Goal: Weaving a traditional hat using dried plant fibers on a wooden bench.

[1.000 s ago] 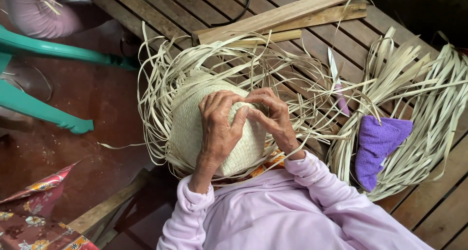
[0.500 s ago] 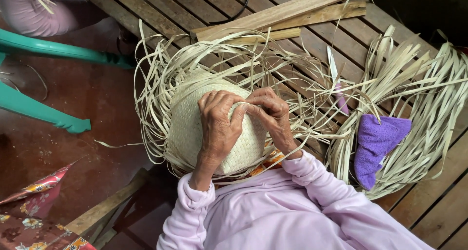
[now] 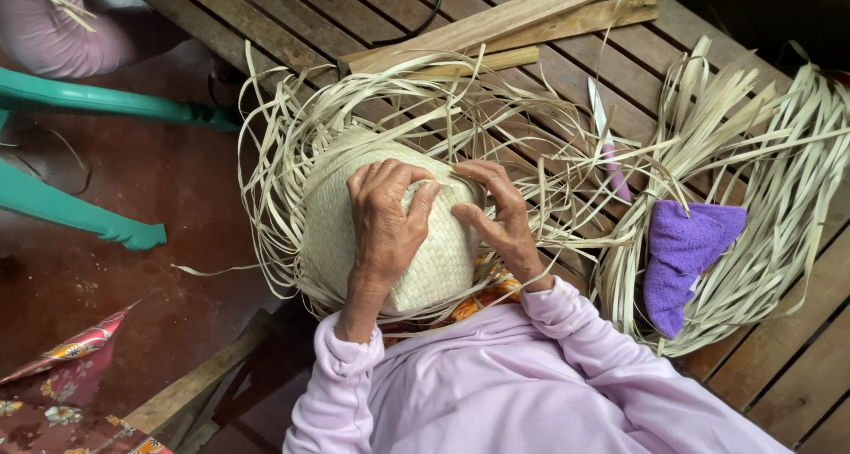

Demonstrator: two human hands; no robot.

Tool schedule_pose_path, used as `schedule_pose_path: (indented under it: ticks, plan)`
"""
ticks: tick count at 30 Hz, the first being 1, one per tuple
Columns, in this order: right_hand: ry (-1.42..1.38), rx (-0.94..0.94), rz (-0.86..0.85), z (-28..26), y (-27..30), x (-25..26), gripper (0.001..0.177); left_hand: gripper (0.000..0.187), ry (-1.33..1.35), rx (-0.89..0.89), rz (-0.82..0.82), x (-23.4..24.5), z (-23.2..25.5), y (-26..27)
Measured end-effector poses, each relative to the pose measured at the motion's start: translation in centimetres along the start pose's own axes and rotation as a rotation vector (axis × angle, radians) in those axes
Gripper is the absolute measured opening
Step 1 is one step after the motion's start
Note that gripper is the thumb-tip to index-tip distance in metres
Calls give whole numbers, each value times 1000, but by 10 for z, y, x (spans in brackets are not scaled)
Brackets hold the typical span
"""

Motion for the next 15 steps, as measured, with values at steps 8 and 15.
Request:
schedule_pose_path:
  ticks: [8, 15]
  plan:
    - [-76, -38, 7, 23, 0, 7, 30, 18, -29, 6, -130, -9, -1, -7]
    - [-65, -70, -21, 22, -6, 5, 22, 14, -30, 28, -162, -16, -11, -6]
Point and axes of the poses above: each hand's wrist, its own y-axis away from the middle knuckle, its own x-axis out of the back of the hand, z = x × y, the point moved 8 cm from there along -y, towards the middle knuckle, and after that the axes turned 5 degrees about -x, right-handed, at the moved point
